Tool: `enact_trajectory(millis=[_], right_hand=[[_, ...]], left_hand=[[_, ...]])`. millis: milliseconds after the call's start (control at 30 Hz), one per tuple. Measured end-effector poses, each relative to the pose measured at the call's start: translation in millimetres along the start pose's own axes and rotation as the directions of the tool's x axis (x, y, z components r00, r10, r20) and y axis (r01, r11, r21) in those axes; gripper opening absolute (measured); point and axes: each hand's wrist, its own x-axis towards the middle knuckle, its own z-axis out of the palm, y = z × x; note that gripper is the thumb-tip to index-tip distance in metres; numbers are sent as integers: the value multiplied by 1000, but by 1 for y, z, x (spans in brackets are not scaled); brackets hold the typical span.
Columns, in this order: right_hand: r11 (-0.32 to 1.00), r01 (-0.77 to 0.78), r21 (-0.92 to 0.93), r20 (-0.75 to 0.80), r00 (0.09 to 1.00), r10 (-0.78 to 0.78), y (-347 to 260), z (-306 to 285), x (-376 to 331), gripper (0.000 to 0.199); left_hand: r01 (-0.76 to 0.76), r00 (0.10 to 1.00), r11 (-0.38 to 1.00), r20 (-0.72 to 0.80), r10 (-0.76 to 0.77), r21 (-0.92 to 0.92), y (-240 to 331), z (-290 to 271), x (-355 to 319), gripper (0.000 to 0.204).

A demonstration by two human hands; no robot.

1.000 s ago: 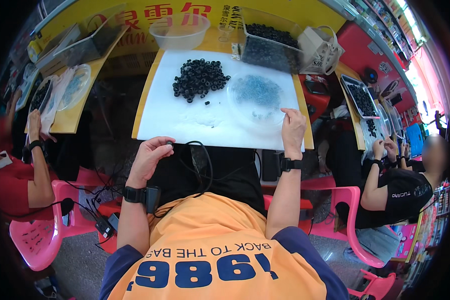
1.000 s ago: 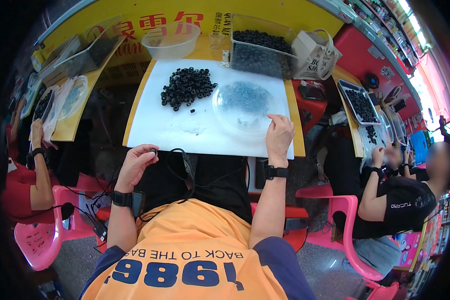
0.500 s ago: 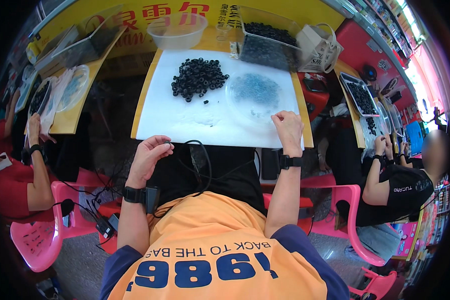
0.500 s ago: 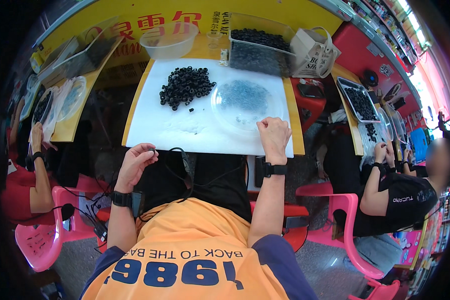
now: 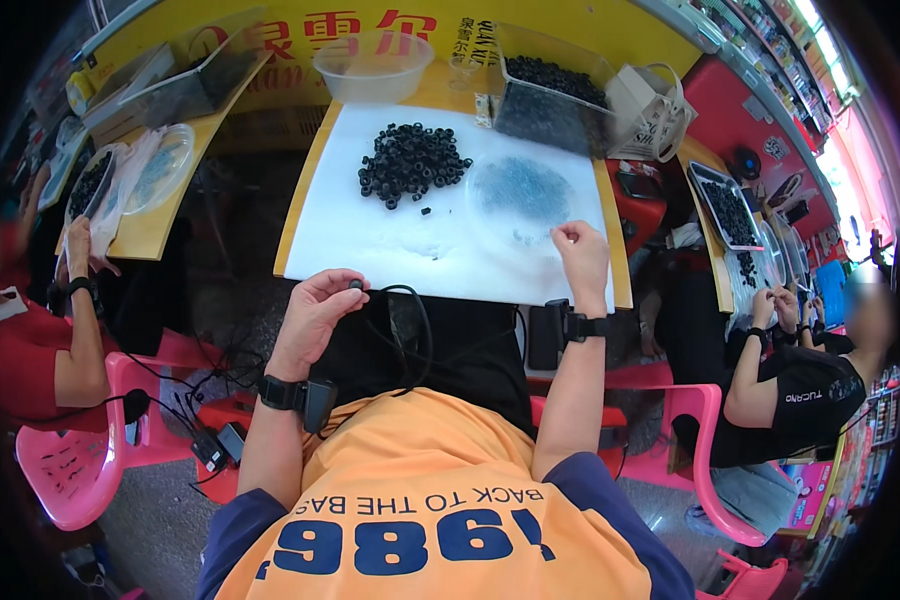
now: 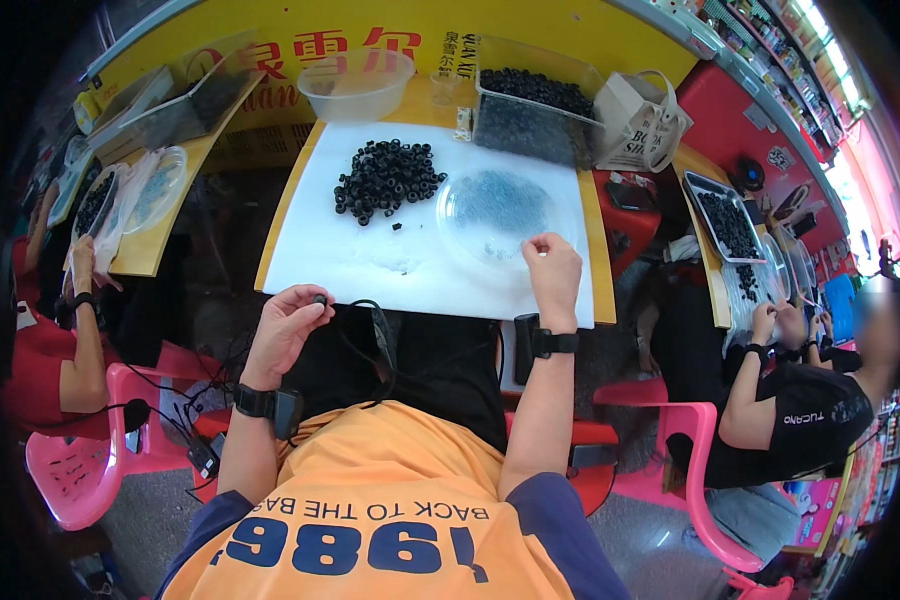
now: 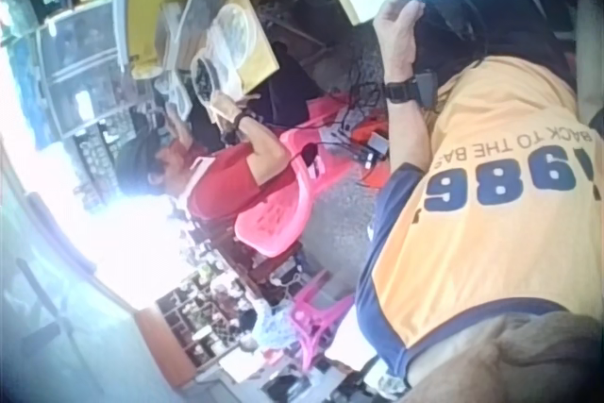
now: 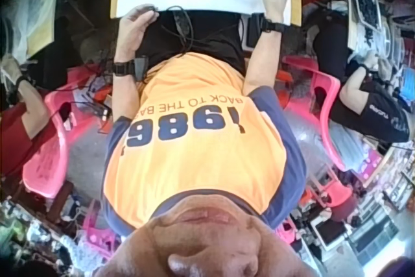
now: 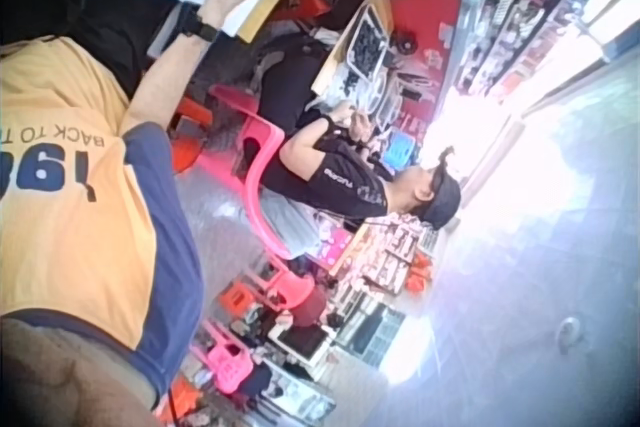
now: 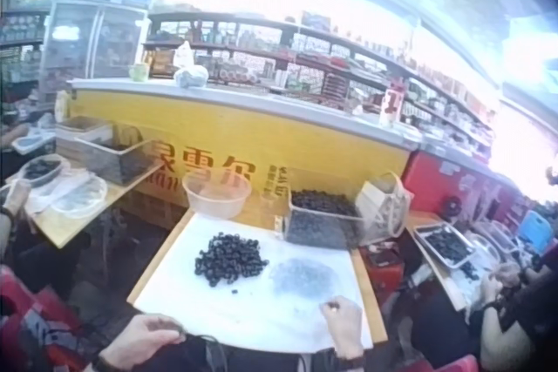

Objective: Assembling small black plastic components by threading them onto a black wire.

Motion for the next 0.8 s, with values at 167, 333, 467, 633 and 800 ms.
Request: enact_trajectory(millis=[167, 333, 467, 633, 800], right_hand=[[478, -212, 852, 223, 974, 36, -19, -24, 13, 19], [142, -332, 932, 348, 931, -105, -54, -26, 1, 17], [49, -375, 926, 374, 892, -255, -95, -22, -19, 15], [84, -379, 922, 381, 842, -383, -142, -19, -51, 11], [280, -262, 924, 359, 844, -398, -171, -21, -82, 9]], left_hand=[[-10, 993, 1000, 119, 12, -17, 23, 35, 4, 26], [-15, 987, 998, 162, 25, -64, 45, 80, 4, 25], [7, 988, 993, 157, 12, -119, 44, 84, -4, 21], [3, 993, 984, 113, 17, -177, 41, 88, -13, 23], [-3, 993, 974, 118, 31, -227, 50, 93, -19, 27]])
